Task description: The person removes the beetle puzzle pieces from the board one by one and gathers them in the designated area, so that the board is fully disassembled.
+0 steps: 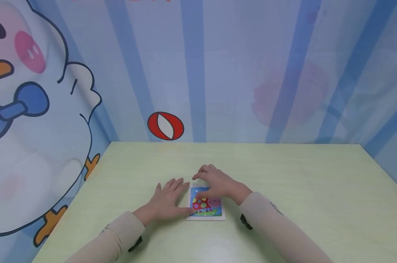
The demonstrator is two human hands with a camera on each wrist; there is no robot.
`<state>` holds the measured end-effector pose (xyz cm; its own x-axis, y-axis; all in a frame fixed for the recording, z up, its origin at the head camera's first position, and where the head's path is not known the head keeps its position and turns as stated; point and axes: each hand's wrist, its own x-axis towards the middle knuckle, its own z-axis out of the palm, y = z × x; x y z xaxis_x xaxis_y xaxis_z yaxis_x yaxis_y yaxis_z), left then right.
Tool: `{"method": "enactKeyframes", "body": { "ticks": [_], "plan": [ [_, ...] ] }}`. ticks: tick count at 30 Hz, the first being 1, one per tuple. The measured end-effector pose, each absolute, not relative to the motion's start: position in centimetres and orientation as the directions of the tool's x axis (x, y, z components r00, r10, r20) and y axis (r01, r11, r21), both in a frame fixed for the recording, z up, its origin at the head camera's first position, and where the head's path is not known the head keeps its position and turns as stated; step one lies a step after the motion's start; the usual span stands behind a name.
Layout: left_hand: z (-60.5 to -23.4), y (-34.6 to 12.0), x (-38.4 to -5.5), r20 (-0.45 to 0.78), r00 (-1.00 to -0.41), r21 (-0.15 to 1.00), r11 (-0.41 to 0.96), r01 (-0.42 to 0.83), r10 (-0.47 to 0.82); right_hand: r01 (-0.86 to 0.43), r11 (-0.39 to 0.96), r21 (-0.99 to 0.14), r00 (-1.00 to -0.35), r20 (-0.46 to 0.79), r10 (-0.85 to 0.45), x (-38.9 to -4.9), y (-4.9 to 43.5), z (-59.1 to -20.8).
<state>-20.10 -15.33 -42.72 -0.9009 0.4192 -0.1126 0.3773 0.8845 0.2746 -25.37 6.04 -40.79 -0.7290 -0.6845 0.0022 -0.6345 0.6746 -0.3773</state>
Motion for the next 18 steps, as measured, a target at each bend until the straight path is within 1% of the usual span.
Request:
{"method": "enactKeyframes", "body": {
  "ticks": [4,13,18],
  "plan": [
    [-42.8,-15.4,-20.1,-0.123,-0.899,0.275,0.885,0.376,0.420,-0.604,0.682,-0.412,-0.730,-0.058,-0.681,-25.6,5.7,-41.0],
    [-43.1,-15.5,-20.3,-0.141,-0.892,0.264,0.885,0.385,0.430,-0.527,0.693,-0.491,-0.732,-0.152,-0.664,-25.7,5.1,-41.4],
    [-43.1,-15.5,-20.3,-0.147,-0.894,0.263,0.888,0.378,0.424,-0.490,0.702,-0.517,-0.738,-0.183,-0.649,-25.6,4.8,-41.3]
  ]
}}
